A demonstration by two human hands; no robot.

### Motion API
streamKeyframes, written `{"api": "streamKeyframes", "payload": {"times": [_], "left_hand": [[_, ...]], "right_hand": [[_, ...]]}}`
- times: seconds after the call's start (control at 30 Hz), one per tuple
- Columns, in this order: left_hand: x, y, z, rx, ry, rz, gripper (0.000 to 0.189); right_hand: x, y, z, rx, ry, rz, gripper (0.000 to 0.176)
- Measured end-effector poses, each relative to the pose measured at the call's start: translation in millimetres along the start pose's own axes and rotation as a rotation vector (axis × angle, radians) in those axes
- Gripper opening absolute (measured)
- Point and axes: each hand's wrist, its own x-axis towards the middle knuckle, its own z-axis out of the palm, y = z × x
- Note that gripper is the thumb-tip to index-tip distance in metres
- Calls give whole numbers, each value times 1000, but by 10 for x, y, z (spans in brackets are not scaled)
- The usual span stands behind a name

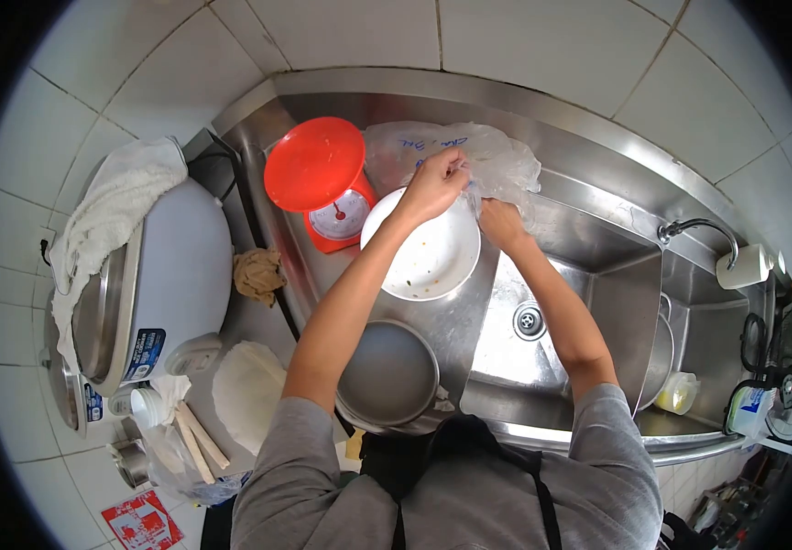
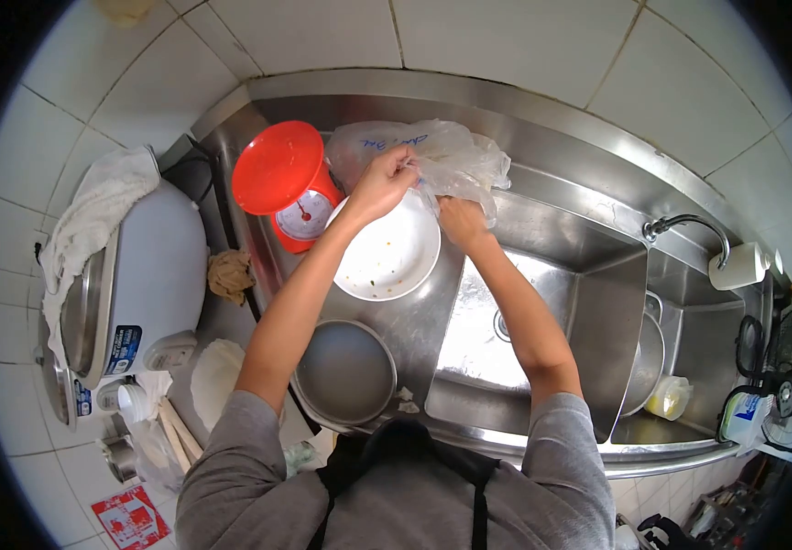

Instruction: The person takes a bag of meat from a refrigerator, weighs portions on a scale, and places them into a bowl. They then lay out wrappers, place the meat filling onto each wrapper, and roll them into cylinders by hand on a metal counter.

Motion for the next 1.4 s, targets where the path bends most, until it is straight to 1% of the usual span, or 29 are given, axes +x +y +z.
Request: {"api": "streamKeyframes", "payload": {"times": [0.07, 0.2, 0.27, 0.3, 0.37, 0.4, 0.47, 0.5, 0.57, 0.6, 0.67, 0.73, 0.8, 0.83, 0.87, 0.9, 0.93, 1.0, 1.03, 1.07, 1.1, 1.13, 1.17, 1.2, 1.23, 1.27, 1.3, 1.33, 1.4], "left_hand": [[15, -11, 16, -20, 15, 19, 6], [58, -92, 7, 3, 11, 37, 6], [99, -153, 30, -89, 75, 36, 15], [120, -183, 32, -91, 72, 33, 15], [151, -157, 7, 26, 105, 2, 23], [139, -147, 13, 26, 99, 2, 23], [105, -148, 53, -5, 163, -48, 30], [85, -157, 85, -11, 156, -57, 30], [104, -122, 104, 83, -24, -44, 38], [132, -57, 88, 87, -28, -35, 38], [85, 209, 56, 429, -284, -225, 44], [110, 9, 24, 519, -319, -244, 41], [38, -313, 48, 592, -268, -3, 42], [-26, -432, 111, 584, -280, -12, 42], [-16, -503, 170, 670, -202, 116, 44], [16, -546, 226, 752, -118, 248, 46], [18, -578, 280, 749, -122, 257, 46], [29, -596, 327, 811, 39, 255, 41], [60, -547, 305, 816, 40, 257, 41], [95, -442, 263, 751, -28, 122, 38], [135, -346, 216, 682, -91, -15, 35], [163, -239, 170, 678, -88, -29, 35], [197, -136, 125, 598, -107, -91, 33], [234, -112, 97, 517, -125, -148, 32], [248, -221, 97, 364, -78, 19, 26], [193, -133, 110, 360, -87, 12, 26], [176, -22, 110, 220, -136, 29, 27], [189, 87, 90, 84, -183, 54, 29], [139, 71, 58, 83, -220, 61, 26]], "right_hand": [[11, 9, 22, -57, -24, -20, 17], [17, 29, 94, -19, 15, -37, 18], [10, 44, 118, -37, 57, -80, 21], [1, 55, 127, -36, 55, -76, 21], [-22, 34, 83, 66, 136, -64, 21], [-72, 6, 72, 66, 137, -58, 21], [-176, -57, -6, 3, 309, -39, 23], [-214, -76, -40, 4, 297, -31, 23], [-226, -137, -237, 117, -66, 82, 27], [-238, -119, -284, 115, -56, 86, 27], [-424, -121, -360, 269, 89, 2, 28], [-719, -42, -696, 578, 270, -232, 26], [-791, -56, -1004, 647, 151, 286, 25], [-708, -99, -1102, 663, 261, 306, 29], [-561, -52, -1011, 659, 267, 317, 29], [-395, 34, -809, 553, 328, 148, 30], [-290, 107, -621, 446, 383, -21, 30], [-139, 211, -300, 364, 432, -69, 31], [-87, 220, -220, 289, 470, -120, 32], [-119, 131, -372, 293, 472, -123, 32], [-225, 72, -545, 414, 450, 4, 31], [-364, -38, -762, 536, 413, 135, 30], [-490, -134, -920, 636, 401, 179, 29], [-516, -170, -842, 639, 384, 180, 29], [-539, -207, -726, 603, 375, 97, 32], [-569, -252, -605, 567, 371, 19, 35], [-526, -284, -489, 457, 396, 77, 35], [-445, -278, -435, 454, 410, 81, 35], [-319, -266, -313, 397, 297, 135, 31]]}}
